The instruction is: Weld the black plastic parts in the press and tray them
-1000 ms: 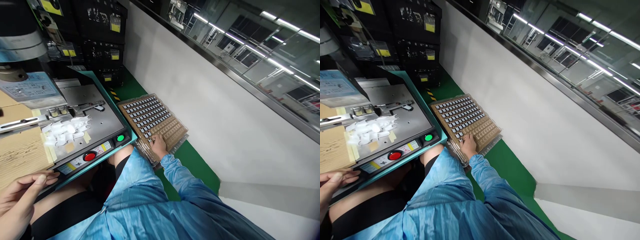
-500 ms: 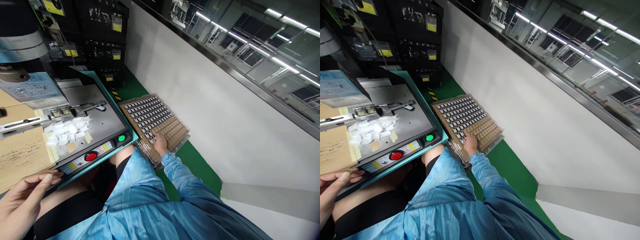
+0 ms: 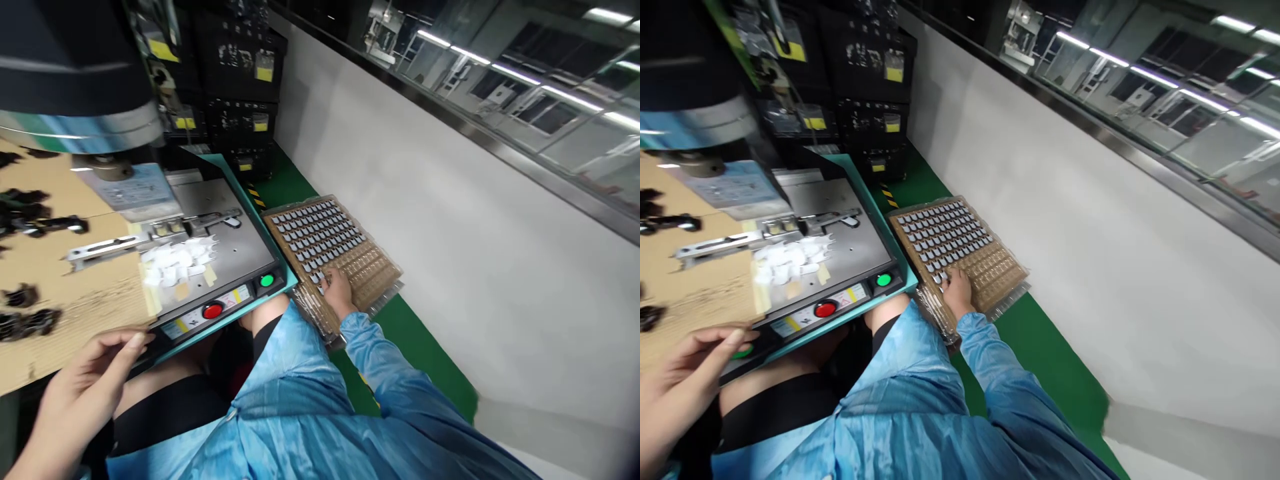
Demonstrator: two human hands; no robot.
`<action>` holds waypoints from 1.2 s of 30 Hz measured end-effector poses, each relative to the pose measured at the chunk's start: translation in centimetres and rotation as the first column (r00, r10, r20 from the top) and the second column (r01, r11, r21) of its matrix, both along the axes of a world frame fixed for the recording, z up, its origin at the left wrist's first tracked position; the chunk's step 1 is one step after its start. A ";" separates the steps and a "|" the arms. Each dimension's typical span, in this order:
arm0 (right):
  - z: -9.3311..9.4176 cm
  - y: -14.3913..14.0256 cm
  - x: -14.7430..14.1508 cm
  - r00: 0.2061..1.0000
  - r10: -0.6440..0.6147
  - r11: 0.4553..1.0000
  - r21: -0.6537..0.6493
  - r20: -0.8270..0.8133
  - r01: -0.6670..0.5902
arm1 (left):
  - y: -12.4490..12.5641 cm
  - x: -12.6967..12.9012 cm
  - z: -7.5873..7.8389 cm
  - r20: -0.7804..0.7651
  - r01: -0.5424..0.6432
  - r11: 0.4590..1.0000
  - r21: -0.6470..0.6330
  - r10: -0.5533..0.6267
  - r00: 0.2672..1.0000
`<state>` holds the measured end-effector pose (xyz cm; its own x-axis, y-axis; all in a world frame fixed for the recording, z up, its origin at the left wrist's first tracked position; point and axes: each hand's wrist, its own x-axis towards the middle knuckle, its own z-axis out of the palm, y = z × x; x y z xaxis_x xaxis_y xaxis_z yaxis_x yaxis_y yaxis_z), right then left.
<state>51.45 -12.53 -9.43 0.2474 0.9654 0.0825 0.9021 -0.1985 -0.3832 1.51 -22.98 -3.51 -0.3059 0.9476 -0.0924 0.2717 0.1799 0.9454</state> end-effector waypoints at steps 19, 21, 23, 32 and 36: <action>7.7 10.0 -24.5 0.578 0.804 0.544 0.219 0.138 -0.810 | 13.7 4.6 2.8 -0.884 0.523 0.843 0.129 -0.141 0.446; 7.5 10.1 -24.4 0.576 0.796 0.538 0.218 0.186 -0.814 | 14.2 4.9 2.8 -0.892 0.534 0.833 0.145 -0.124 0.434; 7.3 10.2 -24.0 0.582 0.786 0.540 0.226 0.208 -0.810 | 14.4 5.1 2.5 -0.909 0.538 0.828 0.155 -0.094 0.407; 7.5 10.7 -23.5 0.527 0.811 0.476 0.236 0.255 -0.847 | 11.6 3.8 2.2 -0.679 0.490 0.790 0.368 -0.132 0.723; 7.7 11.0 -23.9 0.516 0.818 0.472 0.215 0.255 -0.855 | 10.0 1.5 2.7 -0.537 0.392 0.860 0.328 -0.171 0.826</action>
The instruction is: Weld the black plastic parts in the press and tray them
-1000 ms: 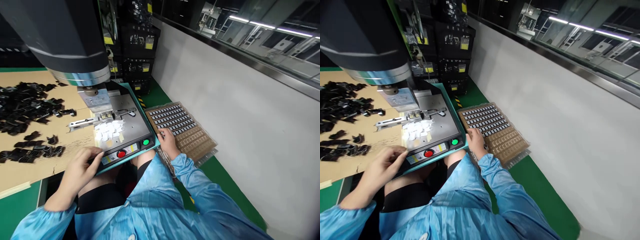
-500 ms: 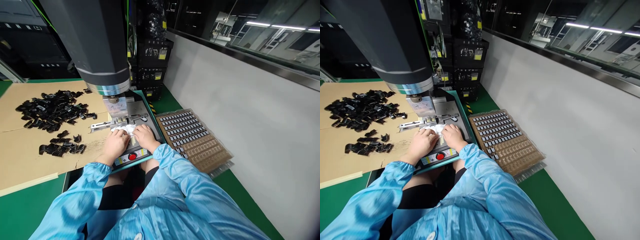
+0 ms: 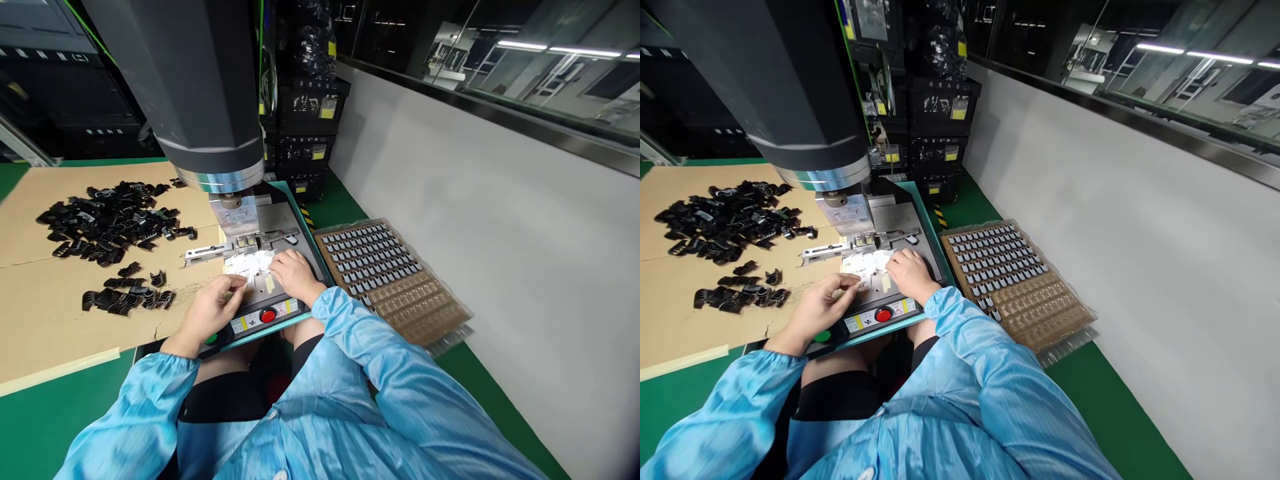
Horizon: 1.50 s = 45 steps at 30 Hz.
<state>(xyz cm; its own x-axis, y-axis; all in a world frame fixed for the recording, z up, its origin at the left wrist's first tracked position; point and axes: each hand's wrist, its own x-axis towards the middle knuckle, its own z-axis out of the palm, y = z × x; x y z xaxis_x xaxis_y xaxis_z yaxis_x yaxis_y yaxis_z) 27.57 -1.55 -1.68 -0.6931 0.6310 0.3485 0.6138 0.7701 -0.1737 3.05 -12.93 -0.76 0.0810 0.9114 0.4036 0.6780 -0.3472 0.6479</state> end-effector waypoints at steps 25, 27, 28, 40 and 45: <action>2.2 4.6 -5.4 0.998 -0.057 0.993 0.106 -0.040 0.061 | 8.7 -3.7 0.1 -0.265 -0.033 0.972 0.231 0.095 0.960; 2.4 4.6 -5.8 0.997 -0.055 0.991 0.127 0.049 0.048 | 10.0 -3.4 -0.4 -0.319 0.014 0.982 0.188 0.048 0.947; 2.5 4.6 -5.8 0.995 -0.058 0.990 0.135 0.084 0.046 | 10.5 -3.3 -0.5 -0.350 0.028 0.985 0.169 0.033 0.936; 3.4 3.9 -5.8 0.990 -0.045 0.994 0.108 0.133 0.031 | 9.3 -1.2 1.0 -0.538 -0.105 0.988 0.116 0.151 0.829; 3.7 3.8 -5.4 0.997 -0.034 0.998 0.045 0.062 0.031 | 6.4 -1.1 1.9 -0.554 -0.139 0.988 0.069 0.154 0.818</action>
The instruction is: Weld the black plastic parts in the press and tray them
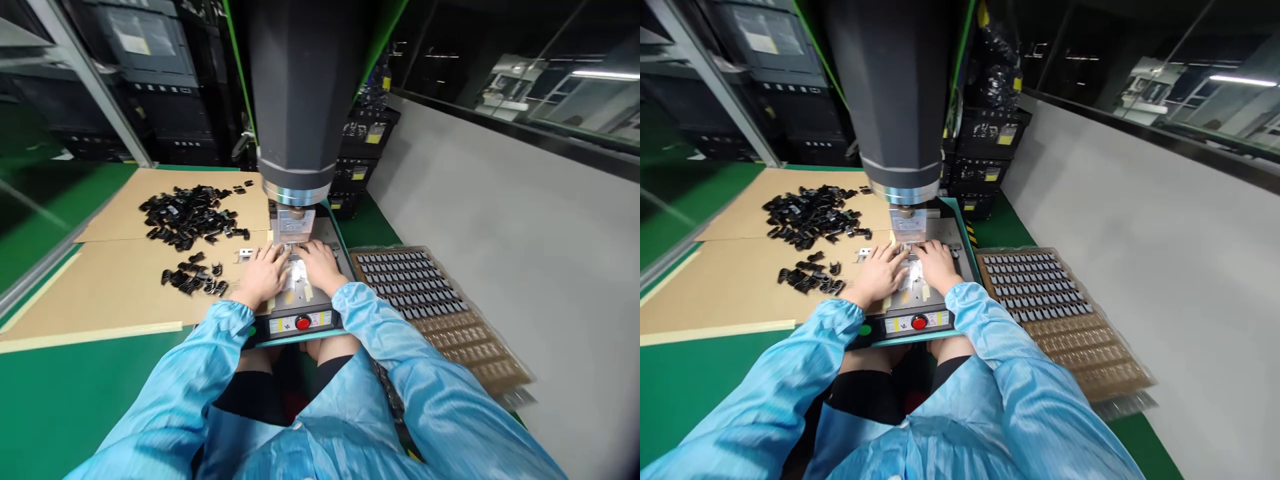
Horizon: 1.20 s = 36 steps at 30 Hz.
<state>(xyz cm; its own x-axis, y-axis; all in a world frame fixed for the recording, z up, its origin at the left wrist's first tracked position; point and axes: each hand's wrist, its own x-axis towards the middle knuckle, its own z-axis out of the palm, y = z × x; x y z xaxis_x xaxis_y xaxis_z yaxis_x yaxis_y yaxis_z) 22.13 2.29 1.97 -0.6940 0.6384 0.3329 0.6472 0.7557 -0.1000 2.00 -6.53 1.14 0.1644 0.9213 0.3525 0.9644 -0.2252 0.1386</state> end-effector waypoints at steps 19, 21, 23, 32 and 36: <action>-2.6 -9.5 -16.5 0.919 0.395 0.917 -0.065 0.008 -0.394 | -7.9 -16.8 -5.2 0.240 -0.529 0.818 -0.225 0.573 0.784; -2.8 -9.2 -16.2 0.927 0.373 0.928 -0.040 0.034 -0.372 | -7.5 -16.5 -5.2 0.266 -0.521 0.830 -0.198 0.557 0.786; -2.8 -8.9 -15.6 0.933 0.357 0.934 -0.020 0.036 -0.357 | -7.7 -17.1 -5.2 0.290 -0.516 0.838 -0.175 0.545 0.787; -1.3 -8.2 -13.4 0.962 0.265 0.961 -0.100 0.071 -0.257 | -11.2 -20.6 -5.4 0.256 -0.464 0.873 -0.149 0.487 0.835; -1.0 -8.0 -13.0 0.966 0.255 0.962 -0.106 0.028 -0.251 | -11.8 -20.3 -5.1 0.290 -0.503 0.855 -0.124 0.516 0.806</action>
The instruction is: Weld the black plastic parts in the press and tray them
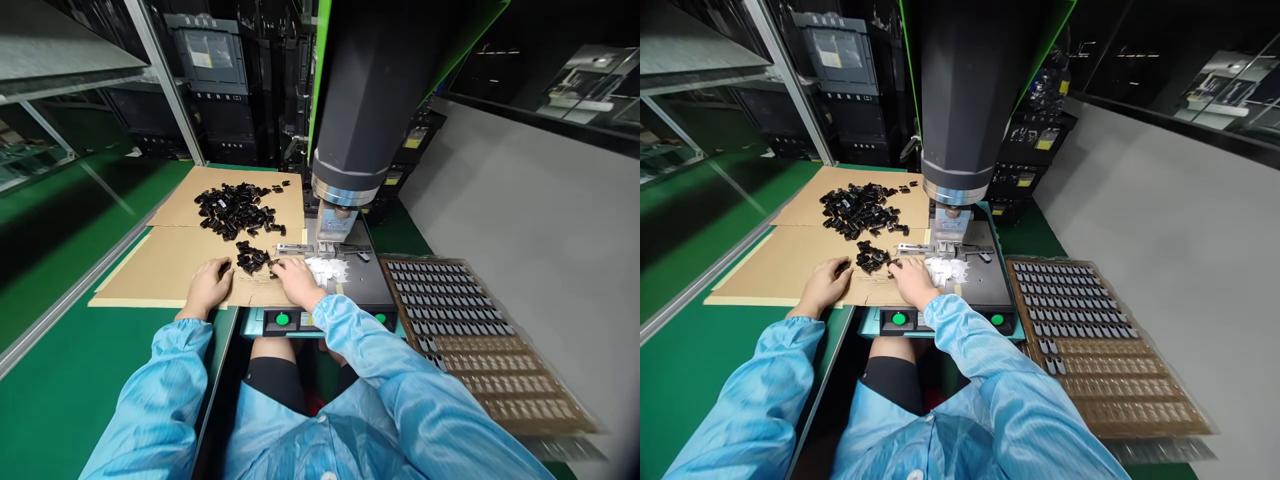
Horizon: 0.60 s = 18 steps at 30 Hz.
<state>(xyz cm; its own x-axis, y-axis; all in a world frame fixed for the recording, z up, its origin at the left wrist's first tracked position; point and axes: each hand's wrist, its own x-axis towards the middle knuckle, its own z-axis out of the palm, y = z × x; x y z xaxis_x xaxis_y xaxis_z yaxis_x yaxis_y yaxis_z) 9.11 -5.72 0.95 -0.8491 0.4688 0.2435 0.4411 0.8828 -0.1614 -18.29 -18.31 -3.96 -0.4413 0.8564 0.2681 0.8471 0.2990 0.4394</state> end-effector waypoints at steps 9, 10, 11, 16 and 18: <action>-0.8 -0.4 0.2 0.998 -0.022 0.998 0.064 -0.055 0.026 | 3.5 2.5 3.4 0.019 -0.154 0.987 -0.045 0.155 0.988; -0.8 -0.4 0.1 0.999 -0.019 0.997 0.071 -0.043 0.023 | 4.1 2.8 3.7 0.013 -0.154 0.986 -0.057 0.155 0.988; -0.9 -0.4 0.0 0.999 -0.019 0.997 0.074 -0.032 0.021 | 4.5 2.9 3.8 0.013 -0.150 0.987 -0.064 0.151 0.988; -0.7 -0.3 -0.2 1.000 -0.016 0.998 0.057 -0.004 0.016 | 5.0 2.0 4.0 0.146 -0.193 0.981 -0.016 0.194 0.970; -0.5 -0.3 0.0 0.999 -0.024 0.999 0.037 -0.040 0.026 | 4.3 1.3 4.2 0.250 -0.227 0.973 0.027 0.214 0.944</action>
<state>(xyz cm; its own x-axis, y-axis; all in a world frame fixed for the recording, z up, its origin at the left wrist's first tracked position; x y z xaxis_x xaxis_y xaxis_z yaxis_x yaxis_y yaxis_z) 9.15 -6.04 0.44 -0.8266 0.4797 0.2944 0.4572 0.8773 -0.1457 -16.98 -14.00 0.20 -0.6753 0.7172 0.1723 0.6273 0.4356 0.6455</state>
